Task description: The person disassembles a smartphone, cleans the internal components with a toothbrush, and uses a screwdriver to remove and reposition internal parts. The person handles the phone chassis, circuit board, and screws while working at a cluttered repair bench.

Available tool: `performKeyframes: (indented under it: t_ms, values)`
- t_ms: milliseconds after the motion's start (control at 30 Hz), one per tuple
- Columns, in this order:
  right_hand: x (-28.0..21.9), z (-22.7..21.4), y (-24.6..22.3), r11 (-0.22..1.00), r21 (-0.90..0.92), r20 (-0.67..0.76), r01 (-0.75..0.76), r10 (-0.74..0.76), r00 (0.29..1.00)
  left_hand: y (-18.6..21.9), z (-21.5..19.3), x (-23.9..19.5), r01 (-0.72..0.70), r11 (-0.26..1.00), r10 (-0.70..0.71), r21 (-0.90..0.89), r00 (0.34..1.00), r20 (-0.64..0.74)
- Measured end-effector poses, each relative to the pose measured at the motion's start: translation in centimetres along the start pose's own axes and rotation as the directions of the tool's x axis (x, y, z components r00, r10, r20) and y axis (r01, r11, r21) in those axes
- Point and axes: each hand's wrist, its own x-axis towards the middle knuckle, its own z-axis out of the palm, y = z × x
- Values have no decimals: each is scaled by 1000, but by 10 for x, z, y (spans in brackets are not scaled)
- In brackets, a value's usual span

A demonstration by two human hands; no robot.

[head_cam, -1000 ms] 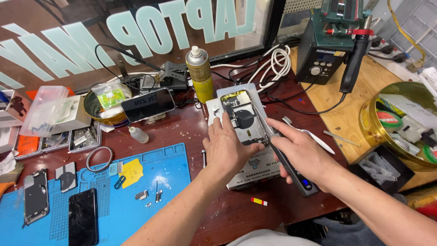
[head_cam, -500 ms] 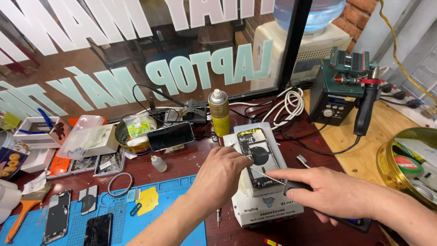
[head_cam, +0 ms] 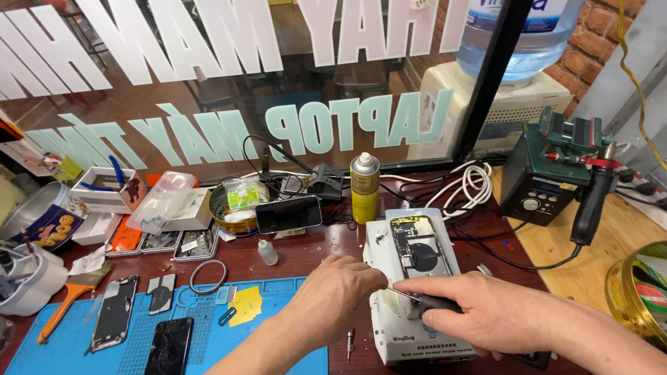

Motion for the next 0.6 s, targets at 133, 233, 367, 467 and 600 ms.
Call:
performKeyframes:
  t_ms: [133,233,367,467,600]
  values:
    - [2,2,-13,976,-56,51,-213,216,975,-8,-8,-16,128,992,-129,13,992,18]
    - [3,6,-18,960,-118,58,-253,261,963,-11,-12,-24,246,968,-244,-49,969,38]
    - [6,16,-24,972,-230,-8,52,-56,998,-17,-8,-28,357,928,-352,-111,934,59]
    - [6,26,-31,932,-361,-86,-3,-30,996,-36,7,-30,515,853,-506,-86,856,109]
    - [1,32,-40,890,-394,-65,-229,222,973,-100,23,-39,602,777,-622,-184,780,-76]
